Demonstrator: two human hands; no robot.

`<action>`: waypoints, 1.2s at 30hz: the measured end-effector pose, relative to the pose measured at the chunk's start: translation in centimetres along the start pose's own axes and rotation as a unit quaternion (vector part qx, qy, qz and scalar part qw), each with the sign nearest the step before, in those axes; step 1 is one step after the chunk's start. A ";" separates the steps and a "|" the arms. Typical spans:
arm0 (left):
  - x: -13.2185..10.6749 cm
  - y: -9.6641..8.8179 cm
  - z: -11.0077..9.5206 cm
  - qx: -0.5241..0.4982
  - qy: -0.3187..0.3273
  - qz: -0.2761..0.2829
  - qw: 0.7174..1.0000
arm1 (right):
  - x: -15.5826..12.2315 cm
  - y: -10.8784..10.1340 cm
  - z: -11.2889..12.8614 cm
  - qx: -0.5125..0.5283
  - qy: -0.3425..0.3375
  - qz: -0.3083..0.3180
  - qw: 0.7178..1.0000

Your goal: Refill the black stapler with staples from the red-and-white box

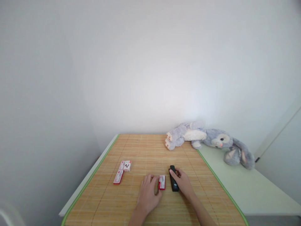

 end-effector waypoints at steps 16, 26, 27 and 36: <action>0.7 -0.2 0.1 -0.098 0.041 0.020 0.994 | -1.0 3.8 1.6 0.147 0.015 0.058 0.987; 1.6 -1.2 1.6 -0.033 0.028 0.036 0.998 | -0.8 3.8 1.1 0.103 0.005 0.011 0.995; 1.7 -1.2 1.7 -0.033 0.032 0.044 0.998 | -0.8 3.8 1.3 0.102 0.006 0.014 0.995; 1.4 -0.6 3.0 -0.075 0.036 0.009 0.996 | -1.4 4.3 3.0 0.087 -0.014 0.018 0.996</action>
Point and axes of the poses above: each hand's wrist, its own x-axis towards the middle knuckle, its own y-axis out of the palm, z = x × y, the point moved 6 cm from there along x, towards the middle knuckle, and after that the axes turned 3 degrees about -y, right-handed, at the moved point
